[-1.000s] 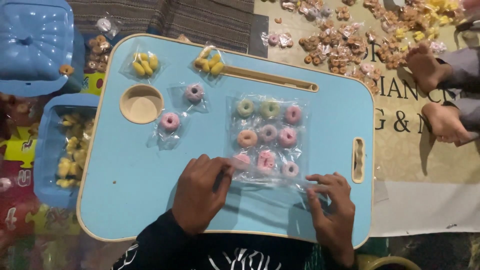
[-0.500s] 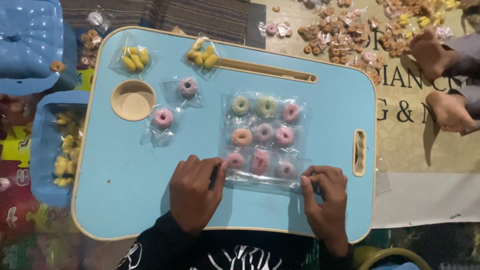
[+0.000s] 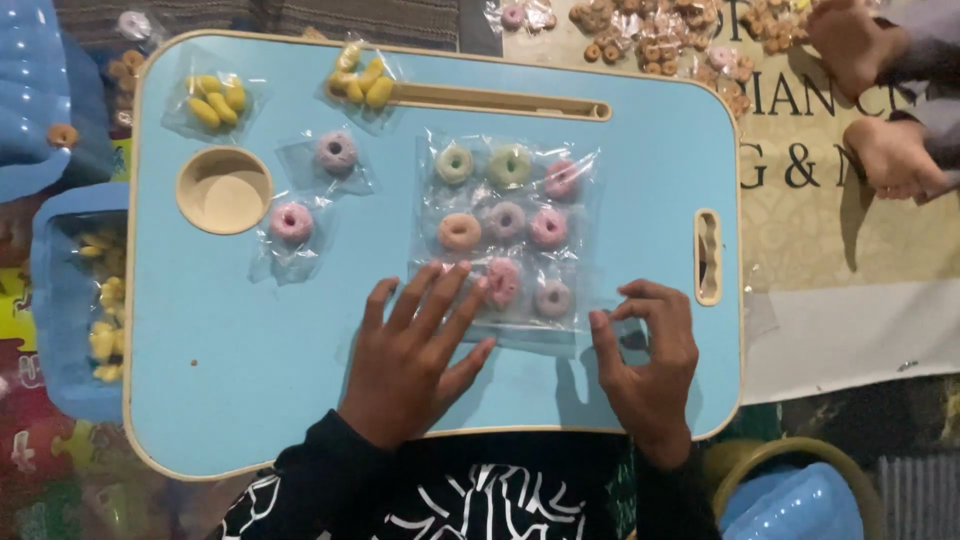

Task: Packaging small colorful donut-shaped items into individual plastic bags on a tray.

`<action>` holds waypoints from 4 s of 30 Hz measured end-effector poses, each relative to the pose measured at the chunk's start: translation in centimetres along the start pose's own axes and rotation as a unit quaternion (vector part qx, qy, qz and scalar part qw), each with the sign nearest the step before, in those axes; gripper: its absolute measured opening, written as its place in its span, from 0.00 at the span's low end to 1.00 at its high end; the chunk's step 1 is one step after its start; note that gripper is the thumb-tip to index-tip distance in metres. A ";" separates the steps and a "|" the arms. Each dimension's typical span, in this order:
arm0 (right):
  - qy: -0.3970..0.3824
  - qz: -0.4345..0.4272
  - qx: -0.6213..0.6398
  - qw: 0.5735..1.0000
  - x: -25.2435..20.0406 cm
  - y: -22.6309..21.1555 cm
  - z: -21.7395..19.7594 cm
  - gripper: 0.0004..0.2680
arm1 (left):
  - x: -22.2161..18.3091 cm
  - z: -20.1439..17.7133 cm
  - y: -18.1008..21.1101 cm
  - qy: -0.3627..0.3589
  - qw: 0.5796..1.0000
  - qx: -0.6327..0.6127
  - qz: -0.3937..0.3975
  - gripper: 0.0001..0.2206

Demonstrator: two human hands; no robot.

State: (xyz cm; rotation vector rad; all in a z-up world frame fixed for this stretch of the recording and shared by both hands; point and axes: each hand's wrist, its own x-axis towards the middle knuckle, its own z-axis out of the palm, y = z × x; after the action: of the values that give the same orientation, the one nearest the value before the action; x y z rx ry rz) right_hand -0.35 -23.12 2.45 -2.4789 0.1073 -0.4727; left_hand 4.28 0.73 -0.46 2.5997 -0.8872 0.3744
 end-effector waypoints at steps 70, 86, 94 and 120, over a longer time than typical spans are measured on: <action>0.084 -0.404 -0.053 0.909 12.4 3.8 3.9 0.15 | 10.7 1.3 -6.3 0.271 0.935 -0.029 0.227 0.11; -0.123 -0.277 0.031 0.953 12.6 2.1 5.3 0.33 | 9.2 7.6 -5.2 0.256 0.948 0.041 0.184 0.40; 0.126 -0.432 0.007 0.893 13.6 6.1 5.7 0.10 | 8.3 6.9 -4.7 0.308 0.917 0.072 0.243 0.06; -0.108 -0.241 -0.057 0.963 14.7 1.2 4.3 0.13 | 9.2 6.8 -3.8 0.190 0.942 -0.035 0.273 0.10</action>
State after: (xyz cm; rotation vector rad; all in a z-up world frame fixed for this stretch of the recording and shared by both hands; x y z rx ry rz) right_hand 14.91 -24.42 3.08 -2.6462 -0.5834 -0.3938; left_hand 14.61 -4.23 -4.28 2.0670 -1.4258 0.9340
